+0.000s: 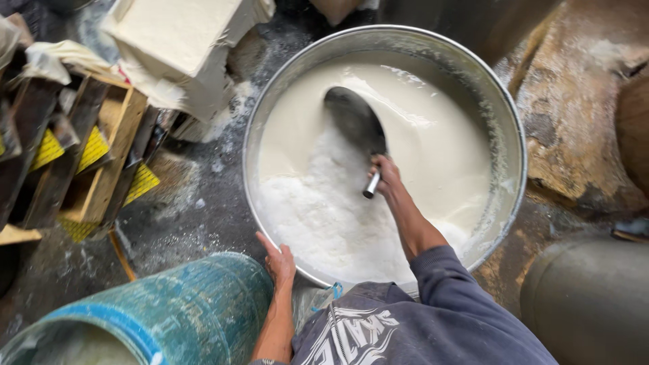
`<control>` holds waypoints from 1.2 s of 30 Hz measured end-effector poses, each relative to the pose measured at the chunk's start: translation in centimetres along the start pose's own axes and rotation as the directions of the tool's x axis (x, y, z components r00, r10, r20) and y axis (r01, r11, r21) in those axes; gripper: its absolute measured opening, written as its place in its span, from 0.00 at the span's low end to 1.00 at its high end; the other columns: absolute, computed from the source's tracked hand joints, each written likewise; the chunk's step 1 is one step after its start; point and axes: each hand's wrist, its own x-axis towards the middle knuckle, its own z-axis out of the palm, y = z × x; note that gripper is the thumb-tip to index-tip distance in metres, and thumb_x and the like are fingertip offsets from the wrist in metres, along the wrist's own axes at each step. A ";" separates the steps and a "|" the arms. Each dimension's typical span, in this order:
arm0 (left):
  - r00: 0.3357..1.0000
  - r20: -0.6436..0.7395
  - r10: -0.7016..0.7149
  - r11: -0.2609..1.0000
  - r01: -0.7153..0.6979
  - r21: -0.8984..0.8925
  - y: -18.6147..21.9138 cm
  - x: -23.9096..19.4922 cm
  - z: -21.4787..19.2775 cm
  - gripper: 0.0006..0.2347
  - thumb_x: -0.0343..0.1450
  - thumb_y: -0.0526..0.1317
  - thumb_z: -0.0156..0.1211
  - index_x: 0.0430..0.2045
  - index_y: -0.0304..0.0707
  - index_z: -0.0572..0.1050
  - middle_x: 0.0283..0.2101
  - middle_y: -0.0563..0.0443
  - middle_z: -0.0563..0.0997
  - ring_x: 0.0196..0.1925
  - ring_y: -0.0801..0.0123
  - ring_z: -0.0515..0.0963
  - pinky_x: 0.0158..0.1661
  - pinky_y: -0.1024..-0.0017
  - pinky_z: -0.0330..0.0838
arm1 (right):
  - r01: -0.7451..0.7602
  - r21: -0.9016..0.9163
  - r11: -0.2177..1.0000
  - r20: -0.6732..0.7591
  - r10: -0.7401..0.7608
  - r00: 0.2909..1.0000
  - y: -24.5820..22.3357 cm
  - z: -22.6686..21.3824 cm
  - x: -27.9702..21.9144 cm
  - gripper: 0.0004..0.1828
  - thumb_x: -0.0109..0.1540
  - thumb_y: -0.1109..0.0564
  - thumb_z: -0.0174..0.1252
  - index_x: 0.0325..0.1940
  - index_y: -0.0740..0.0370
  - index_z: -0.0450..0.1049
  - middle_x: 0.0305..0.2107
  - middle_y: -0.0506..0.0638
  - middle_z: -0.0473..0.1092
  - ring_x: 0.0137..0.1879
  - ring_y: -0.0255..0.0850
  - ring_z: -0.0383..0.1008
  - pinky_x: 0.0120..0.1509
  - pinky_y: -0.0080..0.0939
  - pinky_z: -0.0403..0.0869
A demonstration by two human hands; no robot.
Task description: The person repeatedly scoops a translucent liquid from a blue barrel into a large metal basin containing a white mixture, then stirs the basin contents with a ladle. The cycle of scooping and stirring continues throughout the clip.
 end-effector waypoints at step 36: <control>0.994 0.088 0.059 0.989 -0.046 -0.143 -0.8 1.9 1.8 0.39 0.72 0.44 0.51 0.76 0.50 0.31 0.40 0.22 0.81 0.45 0.31 0.82 0.50 0.47 0.74 | 0.402 -0.807 0.433 0.153 -0.505 0.850 -8.3 -15.4 -17.7 0.22 0.58 0.59 0.59 0.55 0.69 0.69 0.23 0.54 0.69 0.22 0.37 0.68 0.21 0.41 0.70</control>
